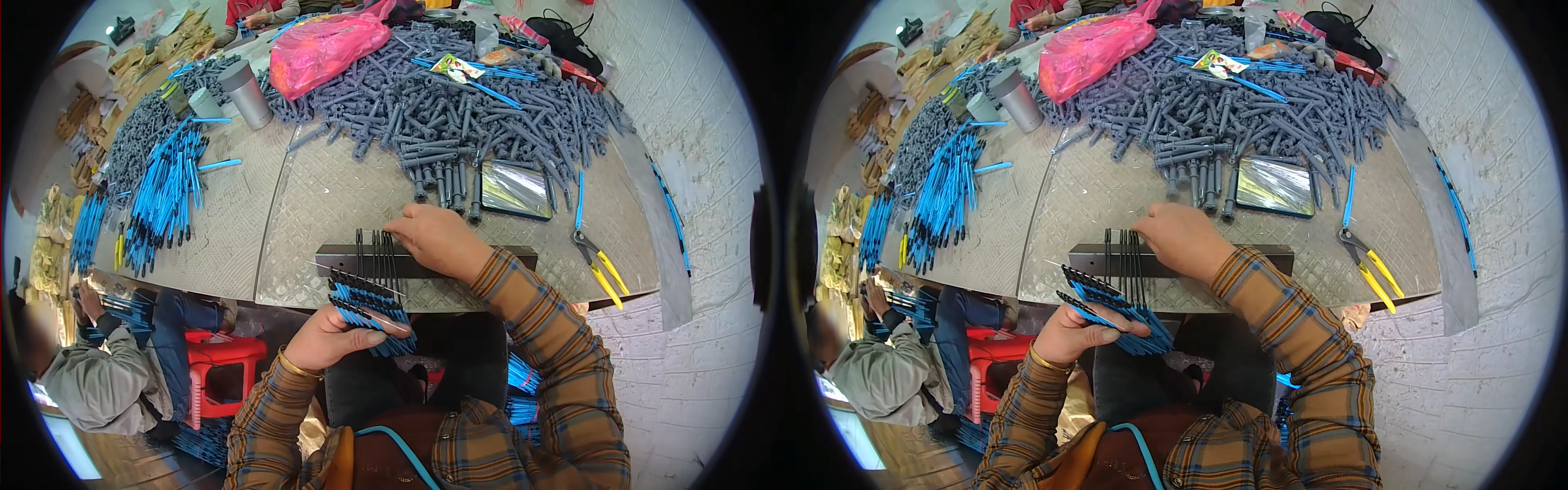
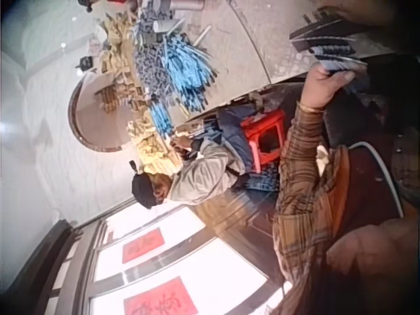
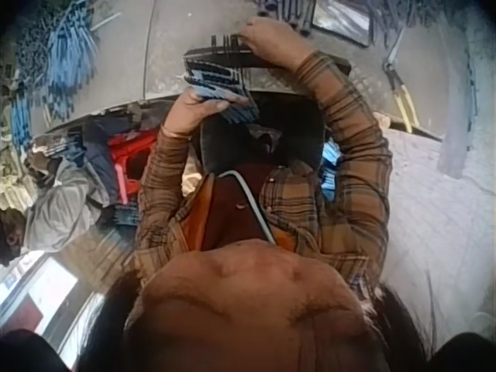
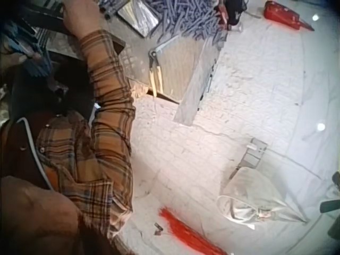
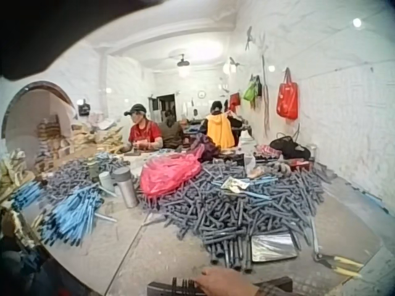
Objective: The person assembles bundles of blue electrical cables by tying them with rubber bands, then cuts the bundles with wire cutters.
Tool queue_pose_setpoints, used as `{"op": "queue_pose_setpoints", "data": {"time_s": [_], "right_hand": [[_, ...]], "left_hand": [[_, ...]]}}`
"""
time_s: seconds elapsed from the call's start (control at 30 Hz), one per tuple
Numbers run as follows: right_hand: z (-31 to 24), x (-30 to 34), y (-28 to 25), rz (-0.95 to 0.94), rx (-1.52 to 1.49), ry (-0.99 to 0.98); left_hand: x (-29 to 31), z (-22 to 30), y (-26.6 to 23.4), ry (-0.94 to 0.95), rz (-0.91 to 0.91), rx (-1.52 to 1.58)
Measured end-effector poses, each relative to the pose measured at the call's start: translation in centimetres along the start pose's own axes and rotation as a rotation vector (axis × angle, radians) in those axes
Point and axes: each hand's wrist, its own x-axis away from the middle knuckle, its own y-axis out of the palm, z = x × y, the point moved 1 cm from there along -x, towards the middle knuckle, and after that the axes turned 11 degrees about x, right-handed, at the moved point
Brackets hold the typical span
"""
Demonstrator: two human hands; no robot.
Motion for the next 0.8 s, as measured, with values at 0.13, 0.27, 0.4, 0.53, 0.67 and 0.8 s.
{"op": "queue_pose_setpoints", "data": {"time_s": [0.13,0.27,0.4,0.53,0.67,0.8], "right_hand": [[0.3,-0.4,0.4,-0.04,-0.091,0.004],[0.5,-0.6,0.4,-0.062,-0.242,0.024],[0.8,-0.8,0.7,-0.08,-0.294,0.013],[0.5,-1.3,1.0,-0.109,-0.291,-0.019],[0.9,-1.5,1.0,-0.126,-0.288,-0.05],[1.0,-1.1,0.1,-0.158,-0.291,-0.034]], "left_hand": [[0.1,0.0,-0.4,0.01,-0.029,0.063],[0.1,0.2,-0.5,-0.004,-0.03,0.034],[0.2,0.0,-0.6,-0.005,-0.031,0.031],[0.2,0.2,-0.5,-0.016,-0.02,0.073],[0.2,0.5,-0.7,-0.033,-0.033,0.038],[0.3,0.7,-0.6,-0.053,-0.007,0.03]]}}
